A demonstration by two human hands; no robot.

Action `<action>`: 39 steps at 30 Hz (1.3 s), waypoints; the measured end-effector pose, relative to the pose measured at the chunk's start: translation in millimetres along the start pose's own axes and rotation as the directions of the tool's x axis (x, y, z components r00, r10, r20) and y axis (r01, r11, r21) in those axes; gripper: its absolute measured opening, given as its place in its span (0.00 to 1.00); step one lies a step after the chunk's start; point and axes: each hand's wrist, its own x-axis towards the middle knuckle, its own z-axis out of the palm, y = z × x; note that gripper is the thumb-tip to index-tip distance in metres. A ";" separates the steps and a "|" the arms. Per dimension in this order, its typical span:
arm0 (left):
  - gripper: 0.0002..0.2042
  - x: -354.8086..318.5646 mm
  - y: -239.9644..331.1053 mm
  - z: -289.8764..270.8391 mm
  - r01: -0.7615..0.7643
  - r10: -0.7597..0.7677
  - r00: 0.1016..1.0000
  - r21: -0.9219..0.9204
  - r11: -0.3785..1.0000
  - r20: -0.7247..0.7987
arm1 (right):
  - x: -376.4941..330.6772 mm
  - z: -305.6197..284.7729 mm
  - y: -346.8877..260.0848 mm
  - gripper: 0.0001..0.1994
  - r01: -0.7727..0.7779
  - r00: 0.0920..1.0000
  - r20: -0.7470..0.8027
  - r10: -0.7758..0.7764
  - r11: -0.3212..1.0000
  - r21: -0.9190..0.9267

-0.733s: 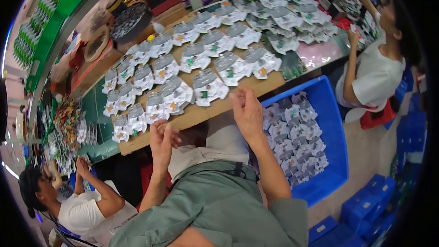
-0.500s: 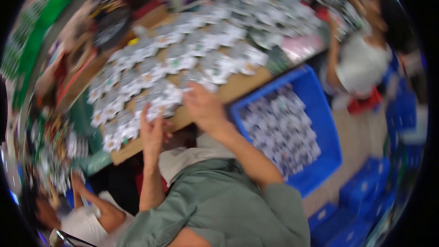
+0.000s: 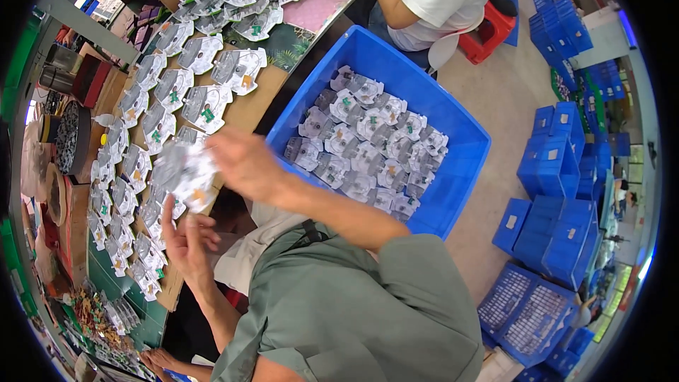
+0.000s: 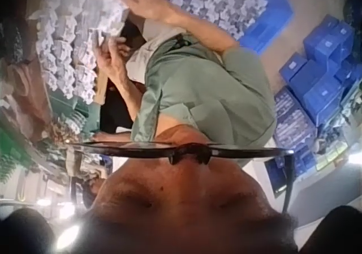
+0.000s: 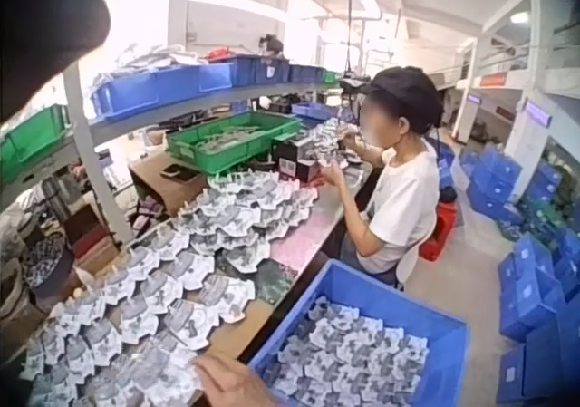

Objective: The person assembles small electronic or plastic components by hand, taking them from packaging bags, plastic trays, and bins and fitting them together.

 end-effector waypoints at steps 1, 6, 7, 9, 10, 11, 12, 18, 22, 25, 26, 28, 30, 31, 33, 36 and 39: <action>0.24 -5.5 3.0 5.9 0.017 -0.017 0.998 0.003 1.000 0.062 | -5.0 -27.9 2.8 0.06 -0.050 0.998 -0.042 0.051 0.999 0.019; 0.16 -16.2 -4.7 22.0 0.176 -0.183 0.942 0.051 0.983 0.281 | -42.4 -147.8 72.8 0.06 -0.269 0.963 -0.094 0.253 0.918 -0.291; 0.16 -15.7 -11.9 24.8 0.196 -0.205 0.925 0.060 0.979 0.321 | -52.2 -164.4 93.0 0.06 -0.322 0.946 -0.087 0.312 0.871 -0.371; 0.16 -16.0 -21.2 29.5 0.241 -0.265 0.889 0.112 0.964 0.374 | -70.2 -178.9 137.4 0.06 -0.360 0.928 -0.081 0.364 0.819 -0.447; 0.16 -17.9 -23.2 29.5 0.242 -0.265 0.894 0.110 0.964 0.362 | -80.2 -176.9 162.2 0.06 -0.341 0.931 -0.064 0.358 0.797 -0.499; 0.16 -20.4 -24.8 28.7 0.258 -0.288 0.885 0.129 0.957 0.365 | -88.4 -173.5 186.2 0.06 -0.315 0.936 -0.043 0.350 0.775 -0.549; 0.16 -23.7 -25.4 28.2 0.276 -0.311 0.880 0.146 0.950 0.358 | -95.2 -168.0 207.8 0.06 -0.294 0.941 -0.019 0.339 0.788 -0.541; 0.17 -40.0 -42.1 22.9 0.313 -0.346 0.884 0.151 0.938 0.316 | -123.2 -142.7 286.6 0.07 -0.307 0.925 -0.013 0.380 0.724 -0.617; 0.17 -45.9 -40.5 12.7 0.309 -0.324 0.918 0.099 0.946 0.230 | -127.2 -145.4 299.9 0.09 -0.231 0.927 0.079 0.366 0.723 -0.651; 0.17 -47.8 -49.2 -5.1 0.312 -0.315 0.932 0.045 0.949 0.182 | -114.5 -134.2 282.4 0.11 -0.111 0.942 0.152 0.298 0.707 -0.698; 0.17 -54.3 -41.3 -5.0 0.273 -0.276 0.939 0.042 0.961 0.204 | -105.9 -140.3 269.0 0.11 -0.081 0.962 0.124 0.242 0.690 -0.719; 0.17 -58.5 -43.4 -16.5 0.254 -0.253 0.955 0.014 0.967 0.153 | -85.4 -138.5 238.0 0.11 -0.131 0.945 0.149 0.291 0.755 -0.642; 0.17 -60.6 -46.2 -28.1 0.212 -0.211 0.971 0.011 0.977 0.116 | -65.4 -134.7 212.0 0.10 -0.192 0.928 0.162 0.336 0.802 -0.565; 0.17 -63.3 -46.5 -34.5 0.184 -0.184 0.978 0.009 0.983 0.102 | -55.1 -129.1 201.4 0.11 -0.271 0.910 0.173 0.377 0.856 -0.441; 0.17 -77.0 -52.3 -49.5 0.208 -0.207 0.978 -0.015 0.978 0.014 | -23.2 -102.0 136.2 0.11 -0.390 0.864 0.246 0.439 0.893 -0.224; 0.17 -84.6 -56.6 -71.1 0.247 -0.250 0.968 -0.135 0.960 -0.012 | 19.7 -50.2 26.2 0.10 -0.382 0.847 0.394 0.356 0.924 -0.014; 0.18 -84.3 -55.6 -86.1 0.205 -0.214 0.977 -0.224 0.953 -0.015 | 65.2 17.1 -47.0 0.16 0.104 0.839 0.534 -0.100 0.994 0.024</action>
